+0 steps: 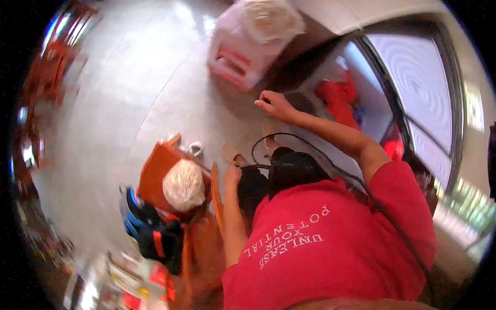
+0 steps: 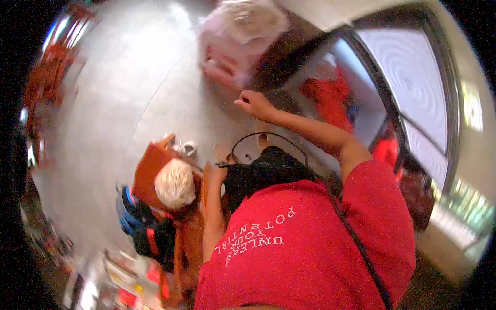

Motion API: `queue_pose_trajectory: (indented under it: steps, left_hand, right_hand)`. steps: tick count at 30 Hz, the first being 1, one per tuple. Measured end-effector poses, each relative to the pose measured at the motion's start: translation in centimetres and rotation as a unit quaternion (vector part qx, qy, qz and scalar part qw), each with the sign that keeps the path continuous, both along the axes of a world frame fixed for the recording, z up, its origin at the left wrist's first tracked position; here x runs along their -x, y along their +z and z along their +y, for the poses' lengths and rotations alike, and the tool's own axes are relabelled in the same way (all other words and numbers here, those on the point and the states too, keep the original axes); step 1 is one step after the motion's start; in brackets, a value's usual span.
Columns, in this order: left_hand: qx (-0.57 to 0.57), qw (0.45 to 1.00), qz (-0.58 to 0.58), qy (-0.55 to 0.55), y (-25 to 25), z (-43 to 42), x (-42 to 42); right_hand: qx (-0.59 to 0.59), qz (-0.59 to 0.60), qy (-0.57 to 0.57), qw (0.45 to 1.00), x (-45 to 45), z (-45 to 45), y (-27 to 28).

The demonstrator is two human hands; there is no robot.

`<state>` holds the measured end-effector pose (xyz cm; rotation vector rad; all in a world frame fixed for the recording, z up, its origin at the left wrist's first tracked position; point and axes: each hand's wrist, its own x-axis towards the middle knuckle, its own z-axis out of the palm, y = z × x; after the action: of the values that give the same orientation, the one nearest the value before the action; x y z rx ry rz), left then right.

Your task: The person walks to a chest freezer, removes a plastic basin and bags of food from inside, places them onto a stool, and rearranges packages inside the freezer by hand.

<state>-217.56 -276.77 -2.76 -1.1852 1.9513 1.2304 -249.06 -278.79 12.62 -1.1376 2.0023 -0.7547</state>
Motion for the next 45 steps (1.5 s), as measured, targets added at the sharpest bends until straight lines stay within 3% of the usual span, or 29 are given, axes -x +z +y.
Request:
queue_pose_trajectory:
  steps: [5,8,10,13,17,19,20,22,23,25,27,30,32,34,39,41,43,45]
  left_hand:
    - [0.05,0.987,0.15,-0.02,-0.3,-2.1,7.9]
    - [0.037,0.974,0.224,0.014,0.9,-2.3,15.8]
    - [-0.003,0.96,0.264,0.093,4.5,-2.2,21.6]
    - [0.002,0.937,0.334,0.104,6.9,-1.8,28.6]
    - [0.104,0.937,0.334,0.012,10.5,0.3,35.8]
    - [0.184,0.94,0.275,-0.083,9.6,1.2,37.4]
    - [0.182,0.938,0.284,-0.076,8.9,1.4,37.7]
    - [0.175,0.936,0.3,-0.061,7.8,1.8,37.6]
    - [0.171,0.938,0.293,-0.069,7.8,1.7,37.4]
    - [0.163,0.942,0.28,-0.085,8.0,1.0,37.0]
    - [0.17,0.937,0.294,-0.085,7.7,1.0,37.2]
    - [0.16,0.94,0.296,-0.063,8.0,1.3,37.4]
    - [0.148,0.941,0.299,-0.05,8.3,1.5,37.5]
    - [0.138,0.94,0.31,-0.045,8.8,1.5,37.7]
    - [0.157,0.925,0.341,-0.049,8.5,1.6,37.4]
    - [0.17,0.919,0.35,-0.058,8.2,1.6,37.2]
    - [0.188,0.914,0.352,-0.067,7.5,1.6,37.1]
    - [0.166,0.923,0.344,-0.045,7.9,1.8,37.2]
  right_hand:
    - [0.035,0.101,-0.281,0.954,8.6,11.4,1.1]
    - [0.029,0.093,-0.419,0.903,12.9,20.9,-4.5]
    - [-0.057,0.1,-0.42,0.9,15.1,26.6,-8.1]
    - [-0.118,0.048,-0.389,0.913,18.1,29.4,-9.7]
    - [-0.081,-0.009,-0.349,0.933,24.9,26.8,-8.9]
    - [-0.074,0.074,-0.386,0.916,29.5,24.8,-12.7]
    - [0.056,0.157,-0.376,0.912,31.3,22.4,-11.9]
    - [0.121,0.361,-0.297,0.876,37.2,20.3,-16.6]
    - [0.055,0.477,-0.23,0.846,40.0,20.0,-22.2]
    - [0.012,0.309,-0.299,0.903,40.1,17.5,-19.9]
    - [-0.045,0.227,-0.326,0.917,40.8,16.1,-20.3]
    - [-0.123,0.201,-0.321,0.917,41.6,16.2,-23.4]
    - [-0.137,0.132,-0.323,0.927,41.1,17.4,-20.7]
    - [-0.135,0.182,-0.31,0.924,39.2,18.9,-18.2]
    - [-0.06,0.082,-0.439,0.893,34.9,25.2,-10.9]
    - [-0.057,0.103,-0.432,0.894,34.7,27.7,-7.5]
    - [0.012,-0.012,-0.51,0.86,34.0,29.2,-4.2]
    - [0.003,0.027,-0.501,0.865,33.9,29.9,-1.6]
